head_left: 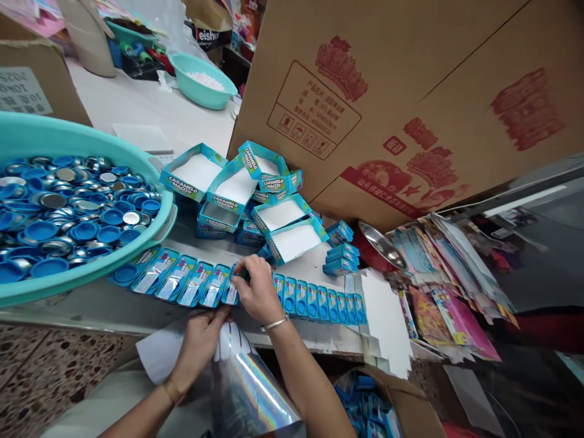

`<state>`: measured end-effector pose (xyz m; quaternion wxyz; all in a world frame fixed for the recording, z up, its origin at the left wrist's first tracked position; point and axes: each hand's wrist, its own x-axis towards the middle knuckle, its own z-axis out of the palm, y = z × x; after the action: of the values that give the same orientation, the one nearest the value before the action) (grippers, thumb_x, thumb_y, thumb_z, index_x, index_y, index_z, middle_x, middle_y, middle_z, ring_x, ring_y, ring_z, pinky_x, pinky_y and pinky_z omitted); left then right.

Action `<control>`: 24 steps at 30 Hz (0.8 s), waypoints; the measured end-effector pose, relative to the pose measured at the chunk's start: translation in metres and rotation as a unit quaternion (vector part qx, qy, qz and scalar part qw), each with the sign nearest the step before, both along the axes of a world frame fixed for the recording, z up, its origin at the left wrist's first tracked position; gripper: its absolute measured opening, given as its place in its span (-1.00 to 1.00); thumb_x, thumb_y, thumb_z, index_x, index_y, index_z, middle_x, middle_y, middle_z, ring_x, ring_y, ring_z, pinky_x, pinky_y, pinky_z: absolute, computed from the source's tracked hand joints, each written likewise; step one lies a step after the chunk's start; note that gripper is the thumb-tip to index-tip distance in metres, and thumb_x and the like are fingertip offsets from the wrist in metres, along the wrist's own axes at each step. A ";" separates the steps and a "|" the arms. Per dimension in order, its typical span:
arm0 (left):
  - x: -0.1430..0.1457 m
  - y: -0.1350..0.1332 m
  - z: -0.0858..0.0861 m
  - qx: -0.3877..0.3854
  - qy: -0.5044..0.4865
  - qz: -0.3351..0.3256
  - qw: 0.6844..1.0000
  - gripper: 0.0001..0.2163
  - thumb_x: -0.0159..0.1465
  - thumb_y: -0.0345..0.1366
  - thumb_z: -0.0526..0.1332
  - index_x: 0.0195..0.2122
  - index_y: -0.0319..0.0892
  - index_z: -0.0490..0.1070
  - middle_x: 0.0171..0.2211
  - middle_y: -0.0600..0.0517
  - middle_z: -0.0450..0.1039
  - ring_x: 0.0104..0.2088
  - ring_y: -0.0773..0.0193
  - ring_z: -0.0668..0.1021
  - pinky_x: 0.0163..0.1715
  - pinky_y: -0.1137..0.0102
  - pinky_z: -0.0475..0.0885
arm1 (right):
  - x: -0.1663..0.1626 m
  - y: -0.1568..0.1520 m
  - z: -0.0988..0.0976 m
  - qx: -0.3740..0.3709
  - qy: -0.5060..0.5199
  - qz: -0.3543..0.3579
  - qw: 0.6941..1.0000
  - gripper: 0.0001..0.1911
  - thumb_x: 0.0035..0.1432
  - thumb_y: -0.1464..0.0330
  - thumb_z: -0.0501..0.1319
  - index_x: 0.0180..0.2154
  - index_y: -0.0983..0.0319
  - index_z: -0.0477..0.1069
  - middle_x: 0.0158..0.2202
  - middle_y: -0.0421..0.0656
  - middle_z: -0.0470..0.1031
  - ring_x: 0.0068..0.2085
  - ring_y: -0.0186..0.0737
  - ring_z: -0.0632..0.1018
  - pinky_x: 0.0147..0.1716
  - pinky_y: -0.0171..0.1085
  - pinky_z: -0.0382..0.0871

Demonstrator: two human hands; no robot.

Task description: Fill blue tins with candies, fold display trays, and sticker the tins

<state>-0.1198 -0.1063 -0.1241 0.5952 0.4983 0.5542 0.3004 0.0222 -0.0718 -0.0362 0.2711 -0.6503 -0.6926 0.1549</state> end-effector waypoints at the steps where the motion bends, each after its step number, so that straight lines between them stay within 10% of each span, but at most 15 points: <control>1: 0.001 0.001 -0.001 0.003 0.003 -0.001 1.000 -0.47 0.18 0.19 0.16 -0.48 -0.24 0.57 -0.48 -0.06 0.59 -0.39 0.12 0.53 -0.32 0.35 0.38 | 0.000 0.003 -0.002 0.005 0.005 -0.002 1.000 -0.88 0.17 0.44 0.21 -0.22 0.17 0.35 -0.22 -0.20 0.43 -0.14 -0.19 0.40 -0.07 -0.17 0.22; 7: -0.014 -0.004 0.015 0.028 -0.035 -0.071 0.996 -0.53 0.15 0.13 0.21 -0.49 -0.26 0.56 -0.50 -0.04 0.56 -0.43 0.14 0.53 -0.39 0.38 0.38 | -0.004 -0.002 0.012 0.086 0.007 -0.009 0.996 -0.73 0.26 0.51 0.07 -0.04 0.18 0.38 -0.14 -0.14 0.50 -0.06 -0.16 0.45 0.20 0.03 0.06; 12: -0.068 -0.014 0.041 0.066 -0.054 -0.153 0.985 -0.63 0.11 -0.08 0.33 -0.09 -0.10 0.59 -0.11 -0.04 0.59 -0.09 0.05 0.57 -0.09 0.34 0.44 | -0.011 -0.073 0.042 0.048 0.136 0.007 0.989 -0.77 0.33 0.37 0.08 -0.02 0.18 0.39 -0.08 -0.10 0.49 -0.03 -0.21 0.49 -0.05 -0.23 0.38; 16: -0.104 -0.011 0.047 0.064 -0.069 -0.194 0.976 -0.59 0.11 -0.11 0.33 0.01 -0.01 0.55 -0.03 -0.03 0.57 -0.01 -0.01 0.54 0.11 0.20 0.35 | -0.037 -0.128 0.013 -0.051 0.103 0.067 0.991 -0.68 0.22 0.37 0.24 0.02 0.14 0.41 -0.06 -0.13 0.52 -0.02 -0.16 0.50 -0.03 -0.20 0.38; 24: -0.135 -0.012 0.042 0.029 -0.068 -0.161 0.984 -0.56 0.01 -0.10 0.40 -0.06 -0.09 0.60 -0.08 -0.08 0.60 -0.12 -0.01 0.59 -0.10 0.27 0.49 | -0.090 -0.153 -0.045 0.074 0.080 -0.056 0.993 -0.81 0.21 0.47 0.21 -0.15 0.16 0.48 -0.23 -0.16 0.56 -0.16 -0.17 0.51 -0.08 -0.16 0.30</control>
<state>-0.2551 -0.1178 -0.0822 0.6572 0.5766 0.4163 0.2497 -0.0677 -0.2249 -0.0811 0.3809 -0.6518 -0.6409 0.1390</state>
